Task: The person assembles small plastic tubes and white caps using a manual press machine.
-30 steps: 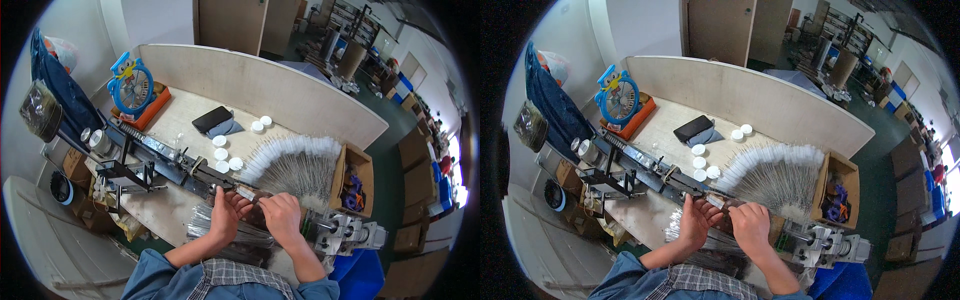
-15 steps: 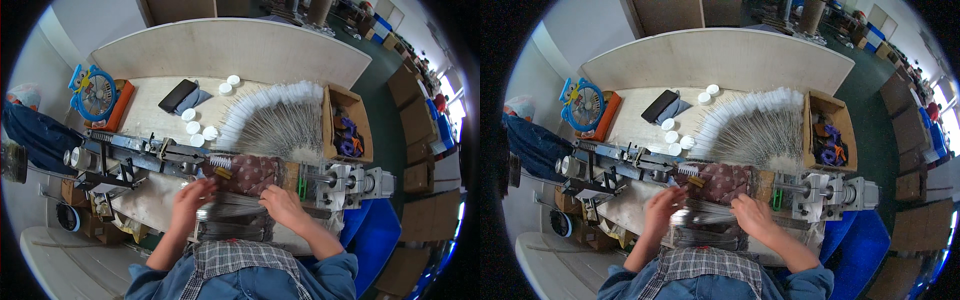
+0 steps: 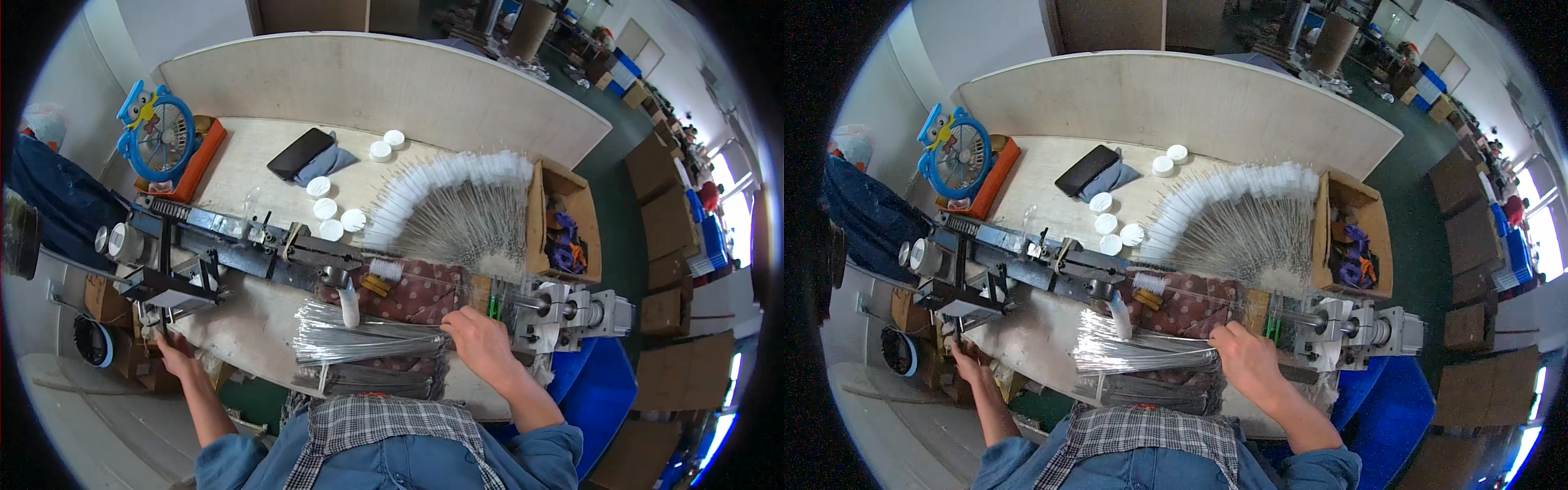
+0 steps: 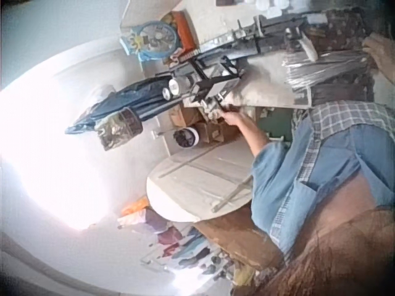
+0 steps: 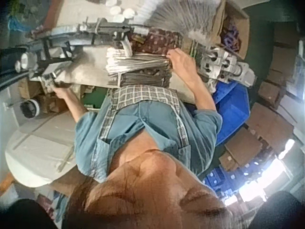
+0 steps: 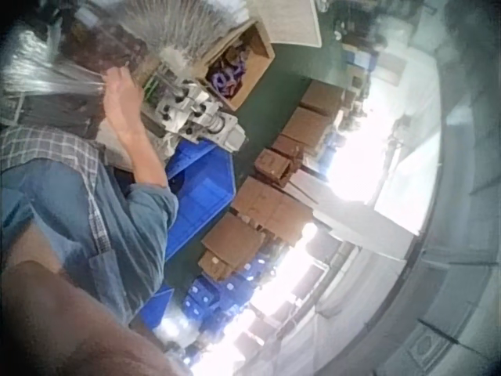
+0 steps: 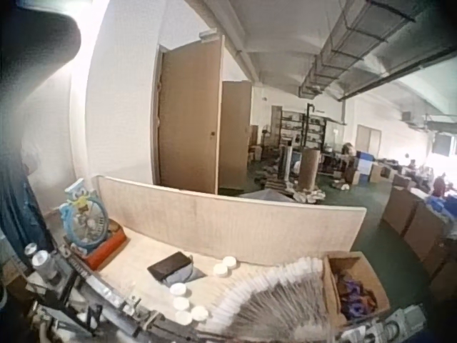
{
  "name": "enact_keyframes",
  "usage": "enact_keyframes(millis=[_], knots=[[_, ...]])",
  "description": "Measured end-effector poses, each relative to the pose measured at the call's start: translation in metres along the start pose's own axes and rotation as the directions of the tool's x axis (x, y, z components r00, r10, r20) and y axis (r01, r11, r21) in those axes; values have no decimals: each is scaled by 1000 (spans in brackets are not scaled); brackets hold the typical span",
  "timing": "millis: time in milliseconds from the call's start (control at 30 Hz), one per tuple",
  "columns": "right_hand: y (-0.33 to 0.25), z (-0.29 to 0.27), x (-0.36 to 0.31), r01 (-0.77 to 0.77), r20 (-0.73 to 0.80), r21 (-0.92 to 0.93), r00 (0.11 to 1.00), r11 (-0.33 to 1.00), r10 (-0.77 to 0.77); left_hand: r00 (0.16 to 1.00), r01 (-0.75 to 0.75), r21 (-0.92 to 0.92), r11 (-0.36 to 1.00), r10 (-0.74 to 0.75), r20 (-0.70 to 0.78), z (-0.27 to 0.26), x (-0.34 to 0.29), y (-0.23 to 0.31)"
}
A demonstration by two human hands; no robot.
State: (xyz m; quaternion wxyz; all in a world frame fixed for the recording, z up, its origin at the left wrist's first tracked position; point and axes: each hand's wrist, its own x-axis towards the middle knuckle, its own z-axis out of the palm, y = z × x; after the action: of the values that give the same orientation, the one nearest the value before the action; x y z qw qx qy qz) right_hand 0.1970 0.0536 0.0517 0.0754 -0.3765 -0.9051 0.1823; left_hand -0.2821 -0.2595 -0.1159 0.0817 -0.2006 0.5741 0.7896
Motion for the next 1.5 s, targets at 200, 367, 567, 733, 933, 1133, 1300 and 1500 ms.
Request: enact_keyframes(millis=[200, 367, 567, 733, 933, 1133, 1300, 1500], knots=[[4, -9, -6, 98, 97, -9, 991, 995, -97, 879, 416, -145, 898, -357, 315, 60, -130, -54], [7, -3, -8, 154, 110, -53, 983, 987, -148, 521, 316, 370, 874, -486, 702, 153, -270, -52], [-3, 0, -7, 59, 166, -108, 985, 992, -41, 367, 548, 356, 757, -600, 711, 220, -334, -12], [-5, -29, -3, 141, 72, -191, 989, 971, -130, 198, 794, 311, 522, -707, 679, 196, -325, 27], [40, -84, 13, -35, -295, -225, 955, 974, -34, -174, 191, 691, 698, -668, 723, 185, -327, 3], [45, -71, 37, -67, -350, 137, 930, 988, 112, -344, -723, -295, 624, 45, 938, 263, -403, -75], [44, -64, 32, -79, -358, 116, 927, 990, 116, -493, -818, -422, 391, -98, 865, 284, -405, -120], [65, -58, 25, -138, -406, 100, 898, 985, 167, -629, -753, -599, 272, -29, 777, 289, -412, -107]])
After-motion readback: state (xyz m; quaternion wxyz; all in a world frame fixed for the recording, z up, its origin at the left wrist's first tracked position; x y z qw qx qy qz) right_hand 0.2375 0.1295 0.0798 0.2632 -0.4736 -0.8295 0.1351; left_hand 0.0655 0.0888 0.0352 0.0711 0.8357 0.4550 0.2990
